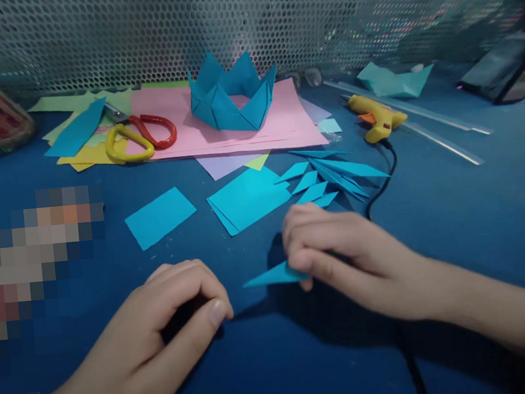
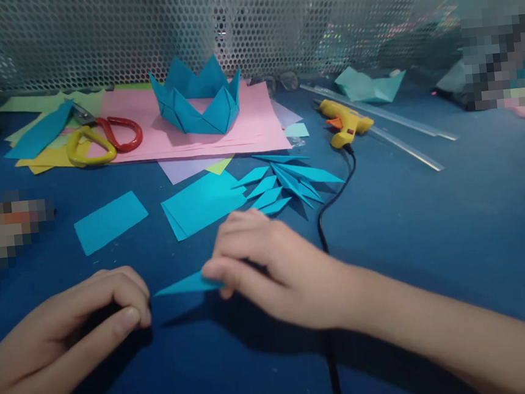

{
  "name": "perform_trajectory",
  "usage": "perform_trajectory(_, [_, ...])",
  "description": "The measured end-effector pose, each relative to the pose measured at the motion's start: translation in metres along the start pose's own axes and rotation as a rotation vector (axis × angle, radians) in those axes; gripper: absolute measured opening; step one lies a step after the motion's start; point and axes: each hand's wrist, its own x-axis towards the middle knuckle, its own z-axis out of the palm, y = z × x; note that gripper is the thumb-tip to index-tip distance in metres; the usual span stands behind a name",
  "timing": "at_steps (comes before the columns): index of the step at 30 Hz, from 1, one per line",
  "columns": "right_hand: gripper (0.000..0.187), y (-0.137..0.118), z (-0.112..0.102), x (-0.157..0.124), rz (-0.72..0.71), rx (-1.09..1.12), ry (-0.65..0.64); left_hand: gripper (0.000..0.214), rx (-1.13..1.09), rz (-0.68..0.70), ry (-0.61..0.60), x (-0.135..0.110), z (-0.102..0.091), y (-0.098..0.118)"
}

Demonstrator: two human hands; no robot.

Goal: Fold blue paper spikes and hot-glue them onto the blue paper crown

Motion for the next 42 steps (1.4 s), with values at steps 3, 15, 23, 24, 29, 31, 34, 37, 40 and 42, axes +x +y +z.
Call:
perform_trajectory(3, [0.030, 0.015, -0.019, -0.003, -0.055, -0.374, 0.051, 0.024, 0.001, -0.016, 0.048, 0.000, 0.002, 0.002])
perform_trajectory(15, [0.041, 0.034, -0.046, -0.007, 0.000, -1.015, 0.179, 0.023, 0.065, 0.069, 0.085, 0.001, 0.004, 0.002])
perform_trajectory(23, [0.056, 0.031, -0.012, -0.005, 0.021, -0.834, -0.054, 0.023, 0.083, 0.101, 0.060, 0.001, 0.005, 0.000])
perform_trajectory(24, [0.054, 0.031, -0.009, -0.005, 0.033, -0.804, -0.087, 0.024, 0.091, 0.103, 0.055, 0.001, 0.004, 0.000])
perform_trajectory(29, [0.048, 0.026, -0.004, -0.004, 0.048, -0.695, -0.127, 0.025, 0.108, 0.106, 0.044, 0.001, 0.004, 0.001])
perform_trajectory(31, [0.046, 0.025, -0.003, -0.004, 0.030, -0.679, -0.101, 0.024, 0.107, 0.113, 0.066, 0.000, 0.004, 0.001])
perform_trajectory(34, [0.044, 0.022, -0.002, -0.004, -0.042, -0.621, -0.009, 0.015, 0.085, 0.125, 0.152, -0.001, 0.006, -0.003])
perform_trajectory(37, [0.048, 0.011, -0.001, -0.004, -0.080, -0.374, 0.046, 0.024, 0.061, 0.104, 0.259, 0.000, 0.004, -0.013])
perform_trajectory(40, [0.052, -0.002, 0.000, -0.004, 0.012, -0.068, 0.039, 0.050, 0.000, 0.065, 0.300, 0.003, 0.001, -0.024])
perform_trajectory(42, [0.051, -0.009, 0.001, -0.003, 0.093, 0.097, 0.037, 0.058, -0.056, 0.061, 0.296, 0.004, -0.002, -0.027])
